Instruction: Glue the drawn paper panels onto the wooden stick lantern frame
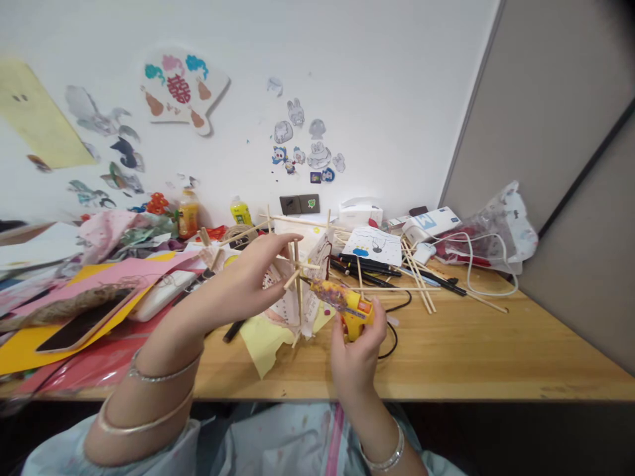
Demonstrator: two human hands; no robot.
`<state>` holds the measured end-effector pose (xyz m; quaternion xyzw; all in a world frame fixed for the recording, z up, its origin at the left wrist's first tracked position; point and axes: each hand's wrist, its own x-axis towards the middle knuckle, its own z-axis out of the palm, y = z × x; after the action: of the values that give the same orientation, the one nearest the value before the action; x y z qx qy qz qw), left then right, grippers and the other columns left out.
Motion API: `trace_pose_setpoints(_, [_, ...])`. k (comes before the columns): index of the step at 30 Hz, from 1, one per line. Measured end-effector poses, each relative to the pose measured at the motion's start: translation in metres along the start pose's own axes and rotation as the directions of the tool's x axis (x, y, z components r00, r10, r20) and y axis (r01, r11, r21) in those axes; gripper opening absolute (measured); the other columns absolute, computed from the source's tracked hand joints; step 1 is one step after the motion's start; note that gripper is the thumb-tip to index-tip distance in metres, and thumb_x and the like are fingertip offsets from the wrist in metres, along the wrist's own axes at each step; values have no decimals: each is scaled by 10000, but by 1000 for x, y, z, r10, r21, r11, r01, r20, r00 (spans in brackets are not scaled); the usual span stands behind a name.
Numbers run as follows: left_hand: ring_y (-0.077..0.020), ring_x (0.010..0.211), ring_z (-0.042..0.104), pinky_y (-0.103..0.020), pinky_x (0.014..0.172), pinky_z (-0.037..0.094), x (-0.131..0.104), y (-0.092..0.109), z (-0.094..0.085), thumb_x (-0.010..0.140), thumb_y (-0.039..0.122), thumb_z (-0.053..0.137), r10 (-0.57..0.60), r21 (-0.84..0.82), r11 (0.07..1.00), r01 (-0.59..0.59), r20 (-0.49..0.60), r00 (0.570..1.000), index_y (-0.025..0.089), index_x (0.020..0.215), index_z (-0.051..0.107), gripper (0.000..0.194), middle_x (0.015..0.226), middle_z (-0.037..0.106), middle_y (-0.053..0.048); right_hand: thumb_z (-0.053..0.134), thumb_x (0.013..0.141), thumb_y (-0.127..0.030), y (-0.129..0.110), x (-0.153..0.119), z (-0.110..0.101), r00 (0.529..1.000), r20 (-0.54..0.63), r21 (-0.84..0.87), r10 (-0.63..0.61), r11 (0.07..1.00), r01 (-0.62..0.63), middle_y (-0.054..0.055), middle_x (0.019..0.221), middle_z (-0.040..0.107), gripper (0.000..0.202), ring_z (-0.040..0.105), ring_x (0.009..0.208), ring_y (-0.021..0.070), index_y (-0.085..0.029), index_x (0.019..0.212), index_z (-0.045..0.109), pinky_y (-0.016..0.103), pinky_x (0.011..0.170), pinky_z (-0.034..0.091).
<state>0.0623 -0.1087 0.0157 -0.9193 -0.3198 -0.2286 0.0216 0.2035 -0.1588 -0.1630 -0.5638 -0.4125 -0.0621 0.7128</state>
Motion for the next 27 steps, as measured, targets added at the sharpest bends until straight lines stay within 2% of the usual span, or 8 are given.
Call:
trace_pose_setpoints(4, [-248, 1271, 436, -380, 1067, 367, -4, -1, -8, 824, 295, 489, -5, -80, 997, 7, 29, 1000, 228, 1409, 271, 628, 1408, 432, -90, 513, 862, -249, 0, -1, -1, 1000, 19, 27, 17, 999, -17, 206, 1186, 535, 605, 610, 1051, 262, -151, 1383, 221, 413, 806, 557])
trace_pose_setpoints(12, [-242, 1265, 442, -390, 1049, 387, -3, 4, -12, 893, 352, 367, -101, -165, 980, 108, 51, 994, 214, 1339, 389, 468, 1375, 472, -74, 518, 842, -216, 1, -4, -5, 1000, 16, 15, 5, 1000, -5, 192, 1170, 532, 579, 619, 1013, 246, -157, 1358, 263, 391, 791, 559])
trace_pose_setpoints(20, [-249, 1261, 436, -390, 1039, 389, -2, 5, -11, 905, 406, 363, -118, -177, 976, 127, 59, 991, 203, 1319, 405, 463, 1349, 489, -80, 497, 836, -199, 4, -6, -6, 1000, 12, -40, -15, 999, 16, 196, 1152, 551, 560, 615, 1025, 253, -138, 1352, 288, 400, 810, 549])
trace_pose_setpoints(27, [-255, 1278, 414, -394, 1055, 372, -3, 7, -11, 915, 424, 366, -133, -180, 973, 146, 80, 988, 209, 1326, 397, 465, 1372, 467, -81, 502, 837, -177, 6, -7, -6, 994, -31, -90, -101, 991, 98, 196, 1145, 567, 524, 607, 1044, 257, -132, 1332, 333, 398, 807, 546])
